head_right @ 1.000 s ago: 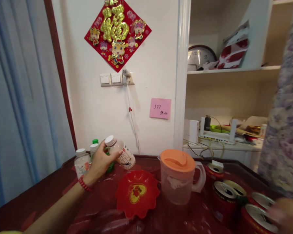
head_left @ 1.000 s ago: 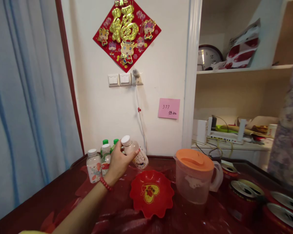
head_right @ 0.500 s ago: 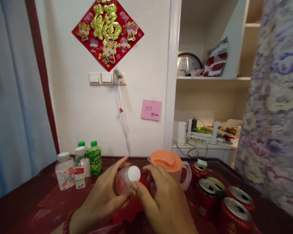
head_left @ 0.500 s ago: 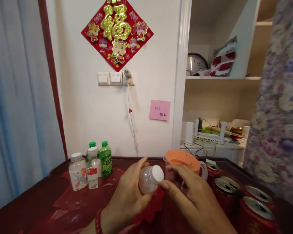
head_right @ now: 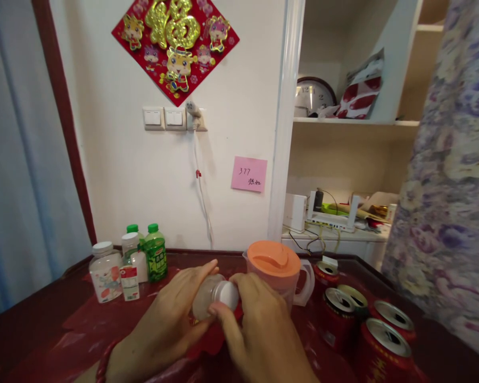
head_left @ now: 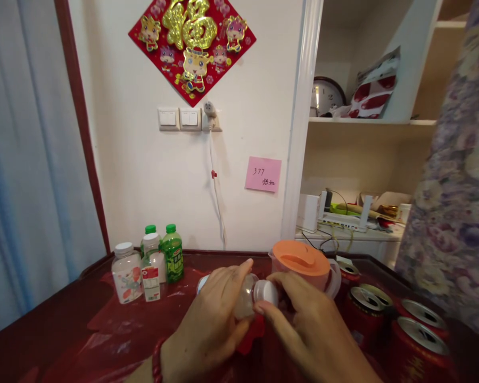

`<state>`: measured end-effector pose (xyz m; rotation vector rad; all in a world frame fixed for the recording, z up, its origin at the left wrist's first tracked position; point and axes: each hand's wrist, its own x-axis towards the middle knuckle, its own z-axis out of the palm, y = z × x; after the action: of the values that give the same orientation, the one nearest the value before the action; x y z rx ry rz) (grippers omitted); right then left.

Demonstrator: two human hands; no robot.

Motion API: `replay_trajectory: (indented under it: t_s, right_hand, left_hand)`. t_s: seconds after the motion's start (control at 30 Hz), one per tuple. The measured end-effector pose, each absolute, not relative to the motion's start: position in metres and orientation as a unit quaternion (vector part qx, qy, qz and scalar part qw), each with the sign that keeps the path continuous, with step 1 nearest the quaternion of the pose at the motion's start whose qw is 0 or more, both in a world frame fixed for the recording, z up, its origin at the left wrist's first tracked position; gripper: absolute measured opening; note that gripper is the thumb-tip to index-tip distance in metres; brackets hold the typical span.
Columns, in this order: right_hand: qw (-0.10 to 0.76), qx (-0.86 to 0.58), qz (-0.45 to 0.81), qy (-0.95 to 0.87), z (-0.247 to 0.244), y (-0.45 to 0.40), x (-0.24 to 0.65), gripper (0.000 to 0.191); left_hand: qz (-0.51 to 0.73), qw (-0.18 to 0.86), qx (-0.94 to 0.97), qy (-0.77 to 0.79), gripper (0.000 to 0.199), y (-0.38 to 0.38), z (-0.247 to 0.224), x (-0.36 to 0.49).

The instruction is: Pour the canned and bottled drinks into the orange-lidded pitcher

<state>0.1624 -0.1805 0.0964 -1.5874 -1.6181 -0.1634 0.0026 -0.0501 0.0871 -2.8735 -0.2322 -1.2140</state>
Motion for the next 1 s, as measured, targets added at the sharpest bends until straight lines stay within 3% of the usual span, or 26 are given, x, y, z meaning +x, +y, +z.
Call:
replay_trajectory:
  t_s: [0.1,0.3,0.4,0.5,0.57,0.77,1.0]
  right_hand:
    - [0.416,-0.597,-0.103,-0.678,0.0982,-0.1821,0.1628,0.02]
    - [0.408,-0.594,-0.098,-0.686,0.1027,-0.1863,0.1627,0.049]
    - [0.368,-0.696,-0.045,-0.615,0.1032,-0.187,0.1606,0.03]
    - [0.328,-0.738,0.003,-0.59,0.1013,-0.1862,0.1599,0.027]
    - [0.355,-0.699,0.001,-0.62,0.0995,-0.1854,0.1608,0.021]
    - [0.377,-0.62,-0.025,-0.688,0.0996,-0.1849,0.1657,0.052]
    - [0.41,-0.599,0.026,-0.687,0.1017,-0.1876,0.1653,0.051]
  left_hand:
    - [-0.384,-0.004,-0.921,-0.067,0.08,-0.0474,0.0882,0.0014]
    - [-0.38,-0.029,-0.922,-0.064,0.076,-0.0461,0.0907,0.0009]
    - [-0.384,-0.027,-0.921,-0.059,0.071,-0.0486,0.0927,0.0019]
    - [-0.379,-0.019,-0.923,-0.06,0.069,-0.0498,0.0935,0.0025]
    - [-0.374,-0.02,-0.926,-0.058,0.072,-0.0492,0.0929,0.0024]
    - [-0.365,-0.036,-0.928,-0.066,0.075,-0.0451,0.0887,0.0027]
    - [-0.355,-0.056,-0.931,-0.07,0.076,-0.0444,0.0869,0.0035]
